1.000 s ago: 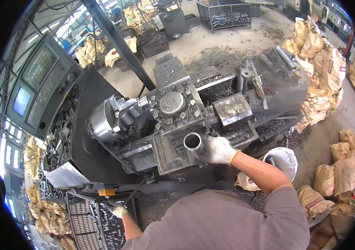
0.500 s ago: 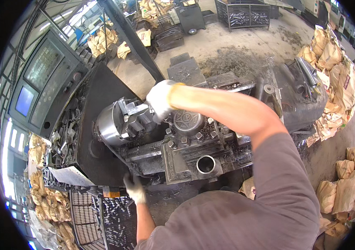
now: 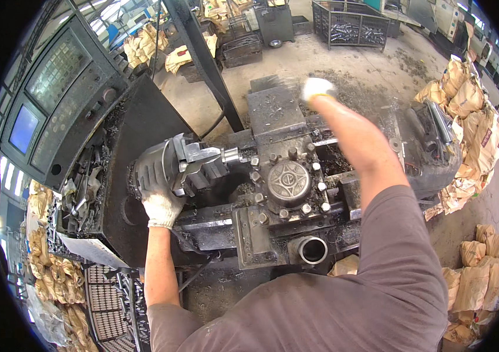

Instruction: The person repeatedly loads cylindrical metal blanks into a lathe chuck, operates the machine, and removes finished metal parts. The finished parts are placed into a wire basket. The person wears gloves throughout the process.

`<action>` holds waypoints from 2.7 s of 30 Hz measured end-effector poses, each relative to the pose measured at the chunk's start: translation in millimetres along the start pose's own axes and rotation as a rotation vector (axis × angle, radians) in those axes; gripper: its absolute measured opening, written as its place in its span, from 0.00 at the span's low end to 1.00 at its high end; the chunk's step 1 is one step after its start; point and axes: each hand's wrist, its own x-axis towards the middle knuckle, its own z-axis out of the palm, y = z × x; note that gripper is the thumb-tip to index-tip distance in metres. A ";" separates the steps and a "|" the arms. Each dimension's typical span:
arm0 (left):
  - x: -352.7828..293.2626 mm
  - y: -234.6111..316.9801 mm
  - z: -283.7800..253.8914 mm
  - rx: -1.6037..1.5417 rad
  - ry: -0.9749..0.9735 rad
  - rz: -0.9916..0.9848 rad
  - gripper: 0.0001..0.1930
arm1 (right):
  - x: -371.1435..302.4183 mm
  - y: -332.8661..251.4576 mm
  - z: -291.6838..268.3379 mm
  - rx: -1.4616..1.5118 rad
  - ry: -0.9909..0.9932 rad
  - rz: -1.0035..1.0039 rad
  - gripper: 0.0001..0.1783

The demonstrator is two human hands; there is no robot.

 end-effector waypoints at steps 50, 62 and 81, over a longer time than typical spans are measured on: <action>-185.5 132.3 -45.3 -1.989 -0.764 -1.381 0.25 | -484.2 -156.3 -10.5 0.464 -0.619 -0.021 0.53; -213.0 75.4 -28.9 -2.685 -0.837 -1.107 0.33 | -532.4 -40.2 68.7 0.757 -0.649 -0.079 0.46; -206.3 10.2 -62.9 -2.340 -1.035 -0.930 0.31 | -632.2 156.6 54.0 0.424 -0.736 0.055 0.30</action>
